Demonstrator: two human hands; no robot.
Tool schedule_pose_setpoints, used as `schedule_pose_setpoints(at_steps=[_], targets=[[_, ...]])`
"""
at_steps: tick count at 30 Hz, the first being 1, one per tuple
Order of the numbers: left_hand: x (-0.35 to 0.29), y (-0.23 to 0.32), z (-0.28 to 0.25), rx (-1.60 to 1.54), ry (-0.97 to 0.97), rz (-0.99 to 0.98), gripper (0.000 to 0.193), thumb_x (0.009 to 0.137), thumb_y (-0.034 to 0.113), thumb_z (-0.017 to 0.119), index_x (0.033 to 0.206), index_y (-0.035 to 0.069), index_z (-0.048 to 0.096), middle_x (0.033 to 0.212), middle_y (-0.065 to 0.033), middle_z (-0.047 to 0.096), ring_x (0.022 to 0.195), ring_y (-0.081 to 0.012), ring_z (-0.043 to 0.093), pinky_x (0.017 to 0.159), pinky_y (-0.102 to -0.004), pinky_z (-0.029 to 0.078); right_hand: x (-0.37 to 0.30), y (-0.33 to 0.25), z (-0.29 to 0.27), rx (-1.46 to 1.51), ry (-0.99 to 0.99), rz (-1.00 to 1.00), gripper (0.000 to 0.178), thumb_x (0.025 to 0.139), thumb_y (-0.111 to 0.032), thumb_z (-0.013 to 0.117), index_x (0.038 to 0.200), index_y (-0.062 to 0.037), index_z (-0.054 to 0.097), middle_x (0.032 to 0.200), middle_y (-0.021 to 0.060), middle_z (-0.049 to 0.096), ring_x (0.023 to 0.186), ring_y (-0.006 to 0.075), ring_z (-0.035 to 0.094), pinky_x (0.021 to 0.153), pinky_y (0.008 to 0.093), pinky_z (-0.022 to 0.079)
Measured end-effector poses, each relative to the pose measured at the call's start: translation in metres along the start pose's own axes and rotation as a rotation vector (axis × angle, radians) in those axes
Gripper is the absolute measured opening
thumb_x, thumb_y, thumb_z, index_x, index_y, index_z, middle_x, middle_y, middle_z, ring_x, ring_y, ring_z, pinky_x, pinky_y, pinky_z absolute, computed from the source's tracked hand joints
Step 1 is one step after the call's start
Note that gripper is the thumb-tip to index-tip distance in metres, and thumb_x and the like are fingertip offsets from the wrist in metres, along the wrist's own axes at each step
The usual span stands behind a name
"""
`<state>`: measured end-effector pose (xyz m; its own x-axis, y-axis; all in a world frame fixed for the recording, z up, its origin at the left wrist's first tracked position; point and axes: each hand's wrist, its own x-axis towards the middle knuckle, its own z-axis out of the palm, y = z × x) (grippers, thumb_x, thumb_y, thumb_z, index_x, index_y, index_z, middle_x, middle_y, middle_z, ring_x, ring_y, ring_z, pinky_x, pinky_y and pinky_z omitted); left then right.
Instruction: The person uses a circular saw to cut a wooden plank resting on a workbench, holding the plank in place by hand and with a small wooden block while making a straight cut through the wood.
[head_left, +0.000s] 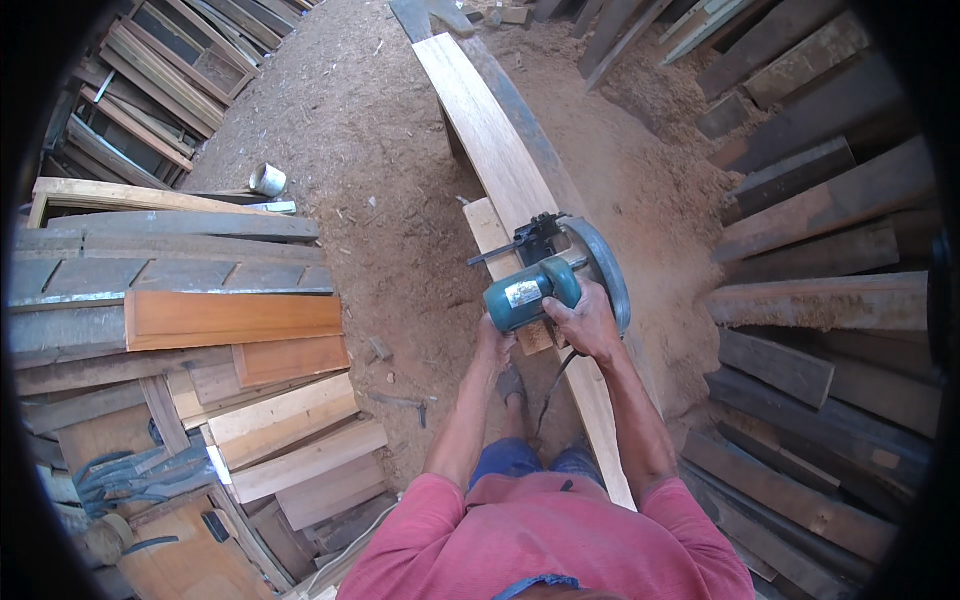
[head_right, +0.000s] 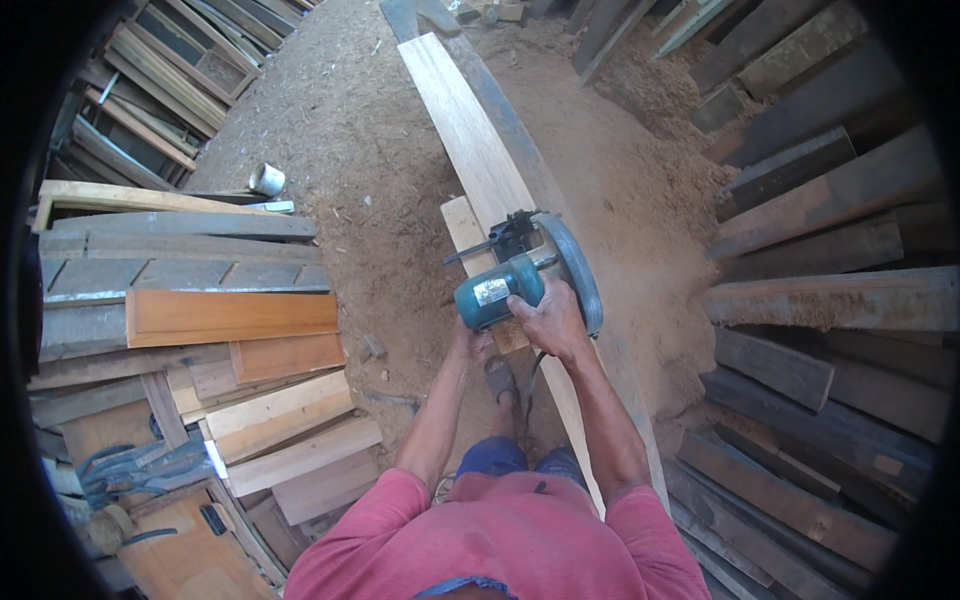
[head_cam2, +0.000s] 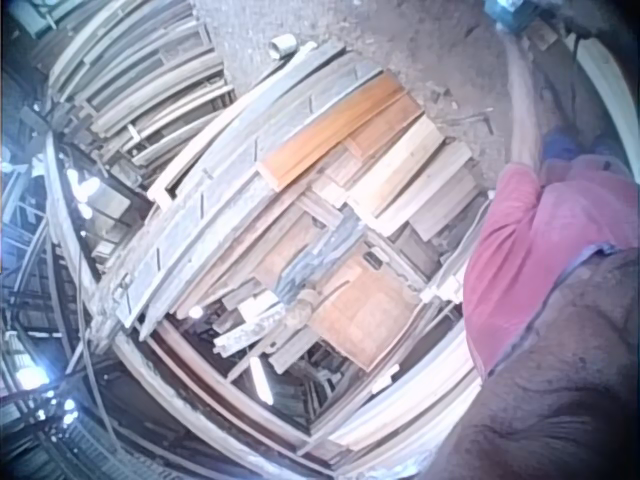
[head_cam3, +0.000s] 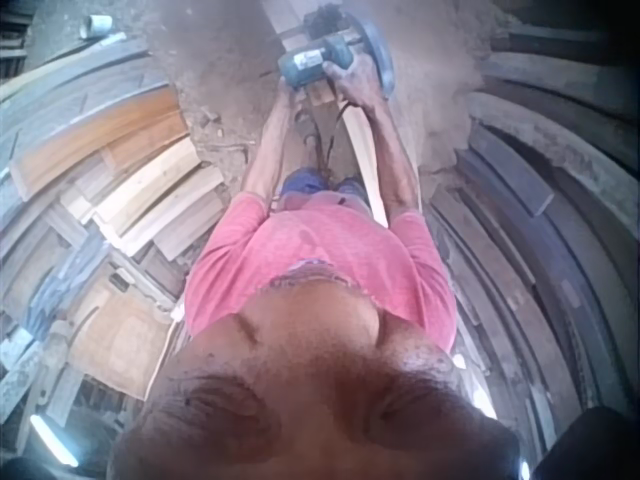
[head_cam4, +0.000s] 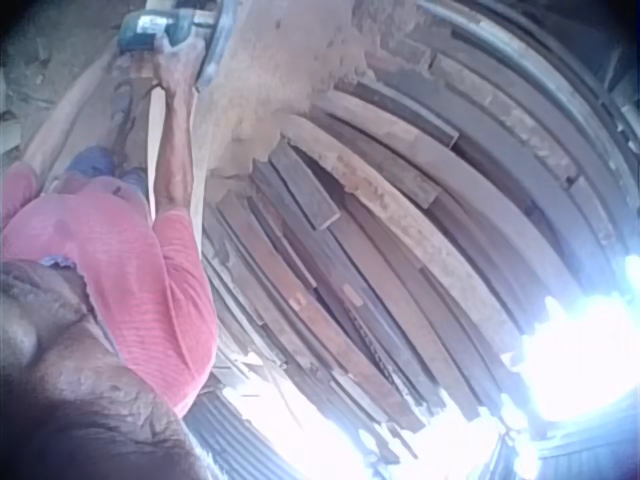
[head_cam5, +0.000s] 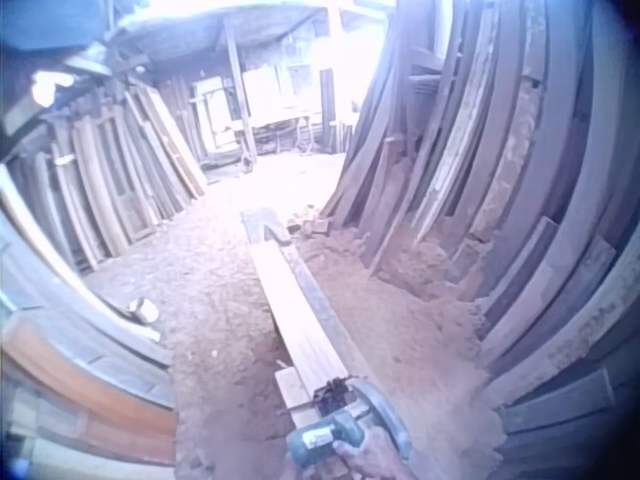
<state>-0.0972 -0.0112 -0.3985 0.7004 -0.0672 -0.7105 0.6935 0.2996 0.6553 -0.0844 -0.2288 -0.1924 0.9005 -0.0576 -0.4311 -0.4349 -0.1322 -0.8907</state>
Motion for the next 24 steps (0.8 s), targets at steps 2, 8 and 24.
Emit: schedule_pose_setpoints(at_steps=[2,8,24], targets=[[0.003,0.004,0.008,-0.081,0.031,0.009,0.024,0.098,0.021,0.048,0.105,0.009,0.068,0.083,-0.0019,0.065,0.061,-0.0123,0.058,0.049,-0.0282,0.04,0.005,0.001,0.002,-0.009,0.032,-0.049,0.029,0.085,-0.013,0.072,0.108,0.0033,0.067,0.098,0.0208,0.072,0.093,0.03,0.07,0.088,0.0407,0.052],[0.0,0.022,0.009,-0.058,-0.026,0.037,0.025,0.097,0.025,0.049,0.104,0.011,0.069,0.083,-0.0024,0.067,0.062,-0.0132,0.06,0.049,-0.0292,0.042,0.016,-0.001,0.003,-0.028,0.066,-0.087,0.029,0.085,-0.013,0.072,0.109,0.0034,0.068,0.099,0.0207,0.072,0.094,0.0301,0.07,0.09,0.0403,0.052],[0.036,0.043,-0.005,-0.016,-0.114,-0.008,0.031,0.097,0.033,0.056,0.118,0.011,0.063,0.101,-0.0054,0.067,0.077,-0.0172,0.065,0.062,-0.0334,0.052,0.049,-0.024,0.005,-0.024,0.024,-0.105,0.03,0.084,-0.013,0.071,0.109,0.0042,0.068,0.099,0.0231,0.072,0.094,0.0336,0.071,0.088,0.042,0.052]])
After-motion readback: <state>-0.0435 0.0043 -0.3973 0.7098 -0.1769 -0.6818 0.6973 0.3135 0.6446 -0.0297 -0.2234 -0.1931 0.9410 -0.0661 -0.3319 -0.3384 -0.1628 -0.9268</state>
